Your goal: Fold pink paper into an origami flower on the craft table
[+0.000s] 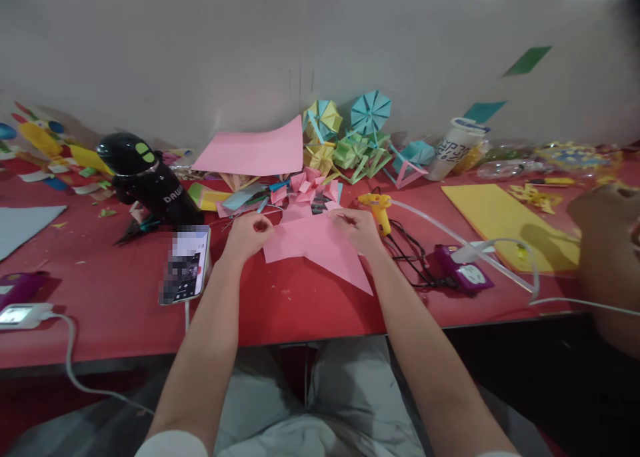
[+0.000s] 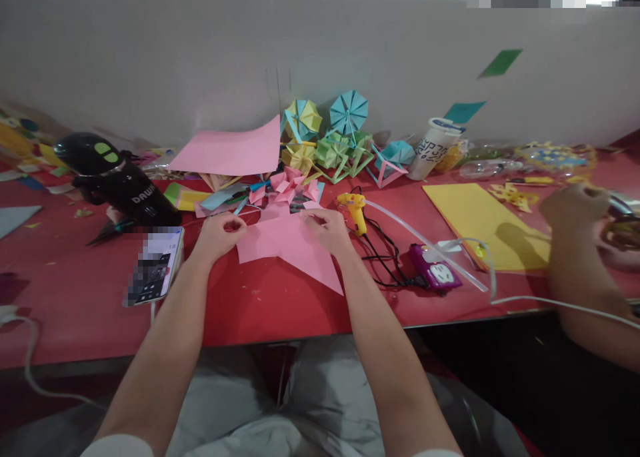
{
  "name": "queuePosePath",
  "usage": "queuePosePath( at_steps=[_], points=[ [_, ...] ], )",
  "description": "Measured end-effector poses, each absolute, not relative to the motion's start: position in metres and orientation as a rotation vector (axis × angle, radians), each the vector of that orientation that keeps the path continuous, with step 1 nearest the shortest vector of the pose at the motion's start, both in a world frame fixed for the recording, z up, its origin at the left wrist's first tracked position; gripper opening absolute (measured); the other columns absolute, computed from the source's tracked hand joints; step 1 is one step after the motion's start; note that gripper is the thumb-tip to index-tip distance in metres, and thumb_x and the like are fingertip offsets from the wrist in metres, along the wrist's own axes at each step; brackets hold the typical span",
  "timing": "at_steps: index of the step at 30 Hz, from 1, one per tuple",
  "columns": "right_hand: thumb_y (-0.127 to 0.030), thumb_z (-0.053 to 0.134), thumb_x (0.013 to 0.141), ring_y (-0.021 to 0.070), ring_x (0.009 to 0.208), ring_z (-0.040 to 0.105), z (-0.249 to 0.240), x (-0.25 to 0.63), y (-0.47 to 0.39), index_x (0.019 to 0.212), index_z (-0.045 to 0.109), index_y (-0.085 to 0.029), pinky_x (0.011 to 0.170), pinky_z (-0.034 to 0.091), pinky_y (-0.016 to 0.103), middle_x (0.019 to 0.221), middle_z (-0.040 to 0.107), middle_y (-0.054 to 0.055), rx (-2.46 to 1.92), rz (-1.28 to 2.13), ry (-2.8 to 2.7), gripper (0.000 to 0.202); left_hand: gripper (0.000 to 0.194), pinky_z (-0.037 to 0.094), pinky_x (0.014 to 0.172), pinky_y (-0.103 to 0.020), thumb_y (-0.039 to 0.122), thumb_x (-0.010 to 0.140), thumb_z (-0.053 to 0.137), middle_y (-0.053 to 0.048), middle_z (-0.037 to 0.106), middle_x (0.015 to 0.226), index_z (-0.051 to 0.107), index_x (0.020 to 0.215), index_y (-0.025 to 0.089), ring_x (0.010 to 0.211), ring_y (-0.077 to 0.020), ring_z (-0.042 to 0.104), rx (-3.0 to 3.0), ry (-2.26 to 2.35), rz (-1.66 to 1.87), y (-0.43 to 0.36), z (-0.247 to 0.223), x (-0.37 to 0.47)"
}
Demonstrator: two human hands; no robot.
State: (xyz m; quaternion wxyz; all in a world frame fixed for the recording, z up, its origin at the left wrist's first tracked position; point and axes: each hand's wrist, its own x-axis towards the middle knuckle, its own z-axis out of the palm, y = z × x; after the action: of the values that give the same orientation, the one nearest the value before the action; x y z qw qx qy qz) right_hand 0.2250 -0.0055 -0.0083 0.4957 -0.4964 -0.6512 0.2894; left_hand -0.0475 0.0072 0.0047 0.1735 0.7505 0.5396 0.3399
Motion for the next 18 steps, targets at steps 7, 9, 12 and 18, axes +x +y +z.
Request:
queuePosePath(
  at_steps=[7,9,12,18],
  points=[
    [-0.039,0.061,0.079,0.0218,0.081,0.065,-0.006,0.231,-0.004,0.076,0.071,-0.018,0.078,0.051,0.034,0.079,0.07,0.004,-1.182,0.669,-1.529,0.024,0.011,0.047,0.071,-0.032,0.025,0.071,0.058,-0.005,0.07,0.077,0.067,0.069,0.019,0.074,-0.019,0.062,2.087,1.589,0.862,0.009,0.002,-0.051],
    [-0.039,0.06,0.079,0.0215,0.079,0.064,-0.003,0.234,-0.005,0.073,0.069,-0.018,0.076,0.05,0.033,0.077,0.068,0.004,-1.191,0.643,-1.512,0.023,0.011,0.047,0.071,-0.032,0.026,0.07,0.059,-0.005,0.07,0.077,0.067,0.069,0.018,0.074,-0.0192,0.063,2.072,1.599,0.83,0.009,0.001,-0.052],
    [-0.041,0.059,0.078,0.0213,0.076,0.063,0.0,0.24,-0.005,0.072,0.068,-0.018,0.074,0.05,0.034,0.073,0.066,0.004,-1.216,0.596,-1.445,0.025,0.01,0.047,0.071,-0.033,0.026,0.069,0.059,-0.005,0.07,0.075,0.066,0.067,0.019,0.072,-0.0193,0.062,2.058,1.607,0.814,0.008,0.001,-0.052],
    [-0.045,0.062,0.078,0.02,0.075,0.06,0.001,0.242,-0.004,0.072,0.066,-0.02,0.071,0.049,0.033,0.074,0.064,0.004,-1.197,0.562,-1.353,0.026,0.014,0.046,0.072,-0.032,0.028,0.072,0.057,-0.004,0.068,0.072,0.063,0.065,0.018,0.072,-0.0187,0.061,1.969,1.589,0.936,0.007,0.004,-0.049]
  ],
)
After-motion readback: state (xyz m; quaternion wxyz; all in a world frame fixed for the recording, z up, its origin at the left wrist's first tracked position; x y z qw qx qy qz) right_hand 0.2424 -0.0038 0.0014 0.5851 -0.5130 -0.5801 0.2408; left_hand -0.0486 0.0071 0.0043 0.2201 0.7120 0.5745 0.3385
